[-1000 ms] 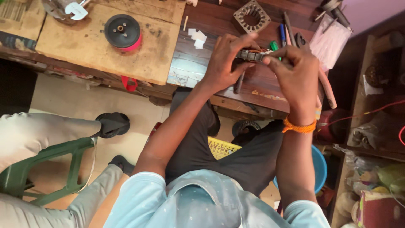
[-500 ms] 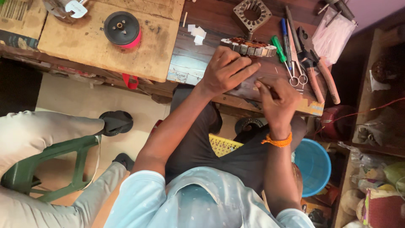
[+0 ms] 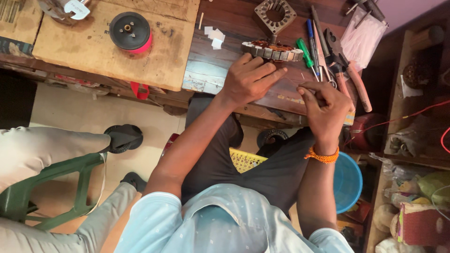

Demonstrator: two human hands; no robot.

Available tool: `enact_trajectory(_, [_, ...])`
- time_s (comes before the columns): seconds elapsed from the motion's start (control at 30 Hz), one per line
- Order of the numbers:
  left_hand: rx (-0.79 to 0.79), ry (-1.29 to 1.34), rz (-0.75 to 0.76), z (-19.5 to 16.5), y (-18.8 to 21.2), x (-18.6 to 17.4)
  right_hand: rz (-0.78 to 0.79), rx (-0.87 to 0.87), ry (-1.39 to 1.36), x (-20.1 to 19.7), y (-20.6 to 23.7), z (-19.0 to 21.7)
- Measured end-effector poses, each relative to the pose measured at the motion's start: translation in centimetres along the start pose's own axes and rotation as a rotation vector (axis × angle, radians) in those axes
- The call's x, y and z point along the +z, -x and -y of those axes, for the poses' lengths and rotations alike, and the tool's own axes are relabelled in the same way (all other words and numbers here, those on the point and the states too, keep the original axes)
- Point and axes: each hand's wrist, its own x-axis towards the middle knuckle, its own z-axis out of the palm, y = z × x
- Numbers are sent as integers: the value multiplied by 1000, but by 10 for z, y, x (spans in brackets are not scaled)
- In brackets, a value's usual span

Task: The person sits at a workbench repairing an electric motor armature, using a green-handled screwdriver to work on the copper windings and turning the armature by hand to reach different sides. They continue adjusting the windings and components of the armature throughout the clip.

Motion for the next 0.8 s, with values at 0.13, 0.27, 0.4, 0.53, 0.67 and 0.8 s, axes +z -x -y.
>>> enact_trajectory(0.13, [-70,79,-74,-1,3,2,134,-73,-21,-8,-5,15])
enact_trajectory(0.27, [-254,222,-208,-4,5,1,197,-217,55,-12,-21,34])
enact_trajectory(0.4, [-476,330,-225,-12,2,-3,127,-269,74,5,-49,43])
enact_trajectory(0.53, [-612,377,-259,-20,-2,-2,124,-249,135,24,-81,39])
enact_trajectory(0.67, [-655,364,-280,-26,-5,2,207,-206,113,33,-105,27])
enact_trajectory(0.8, [-609,222,-262,-30,-7,-1,240,-261,-179,34,-116,12])
